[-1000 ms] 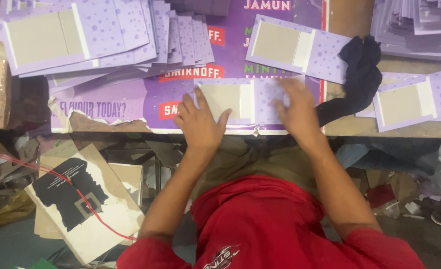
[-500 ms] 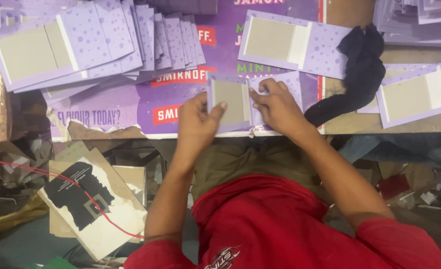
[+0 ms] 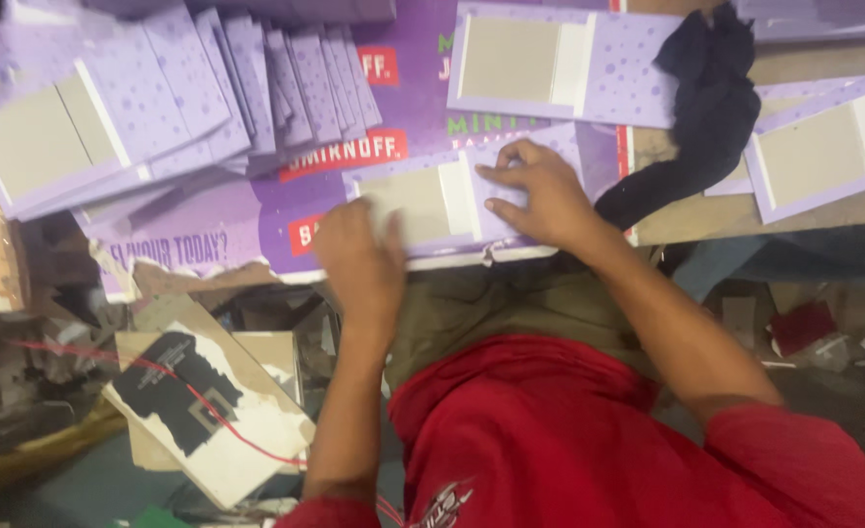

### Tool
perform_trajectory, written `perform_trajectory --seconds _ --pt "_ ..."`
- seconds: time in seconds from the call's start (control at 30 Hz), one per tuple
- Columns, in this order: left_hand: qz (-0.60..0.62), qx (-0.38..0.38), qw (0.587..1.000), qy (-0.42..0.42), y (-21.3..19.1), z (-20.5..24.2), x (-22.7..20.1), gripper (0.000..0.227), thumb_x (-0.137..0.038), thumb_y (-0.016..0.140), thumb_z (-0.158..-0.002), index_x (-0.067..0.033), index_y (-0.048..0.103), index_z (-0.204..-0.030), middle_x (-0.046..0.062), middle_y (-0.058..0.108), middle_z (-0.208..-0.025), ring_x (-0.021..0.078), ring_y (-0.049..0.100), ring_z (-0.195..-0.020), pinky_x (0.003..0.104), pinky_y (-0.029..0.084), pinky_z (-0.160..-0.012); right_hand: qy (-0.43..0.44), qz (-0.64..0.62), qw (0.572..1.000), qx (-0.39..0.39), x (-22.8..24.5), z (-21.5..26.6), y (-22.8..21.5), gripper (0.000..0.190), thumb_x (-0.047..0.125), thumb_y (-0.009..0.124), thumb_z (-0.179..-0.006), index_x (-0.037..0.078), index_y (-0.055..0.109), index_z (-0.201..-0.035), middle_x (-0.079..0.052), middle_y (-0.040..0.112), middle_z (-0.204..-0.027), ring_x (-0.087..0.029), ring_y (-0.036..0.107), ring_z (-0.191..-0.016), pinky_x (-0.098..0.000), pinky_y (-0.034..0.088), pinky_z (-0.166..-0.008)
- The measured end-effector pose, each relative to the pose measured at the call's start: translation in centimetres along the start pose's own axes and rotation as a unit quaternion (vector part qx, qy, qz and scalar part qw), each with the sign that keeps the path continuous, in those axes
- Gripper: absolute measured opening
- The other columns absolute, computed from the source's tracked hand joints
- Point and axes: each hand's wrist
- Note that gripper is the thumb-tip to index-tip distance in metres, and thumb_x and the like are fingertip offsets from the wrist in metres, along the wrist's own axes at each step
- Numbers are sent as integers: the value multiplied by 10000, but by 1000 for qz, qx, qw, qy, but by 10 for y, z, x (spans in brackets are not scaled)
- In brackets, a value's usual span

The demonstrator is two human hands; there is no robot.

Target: The person repeatedly wipes the surface of small purple cards with a dark cloth, then folds each card and places it into a growing stack. The person handles the cards one at a time, using both hands to wipe and fold them.

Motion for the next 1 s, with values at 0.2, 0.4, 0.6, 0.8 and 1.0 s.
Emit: perform_trajectory --seconds 0.2,0.4,0.6,0.8,1.0 --pt "55 81 984 151 35 -25 -5 499 -316 777 -928 -52 627 -1324 167 559 -1357 353 513 -1235 512 385 -996 19 -11 1000 16 4 -3 0 513 214 897 -603 158 805 -1105 -71 636 -1116 -309 578 -1067 -416 470 -953" --pt "14 54 985 164 44 -20 2 566 -373 767 -937 -72 594 -1384 143 526 -1423 322 491 -1276 532 375 -1027 76 -40 995 -41 11 -9 15 310 145 874 -552 137 777 -846 -29 667 -1024 -267 624 -1018 -386 507 -892" --pt "-9 79 980 181 44 -22 6 732 -506 769 -906 -65 539 -1443 171 497 -1457 333 468 -1328 604 346 -1026 111 -41 986 -119 14 -14 26 266 123 870 -569 88 709 -778 -66 642 -990 -259 647 -954 -366 520 -813" --pt "18 151 974 168 39 -25 7 1021 -719 733 -752 -30 488 -1465 221 478 -1459 362 441 -1358 685 297 -1017 180 22 971 -156 13 -36 23 295 149 892 -573 74 633 -691 -45 678 -897 -229 654 -794 -364 503 -688" --pt "20 154 973 173 37 -25 8 1045 -728 729 -745 -17 477 -1468 232 477 -1460 379 441 -1361 690 291 -1024 249 37 949 -191 17 -57 27 315 176 883 -605 79 588 -654 -41 680 -844 -215 649 -704 -363 491 -632"
Point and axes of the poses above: each hand's wrist, its own z-axis away from the middle knuckle, its own y-axis out of the palm, x = y × z
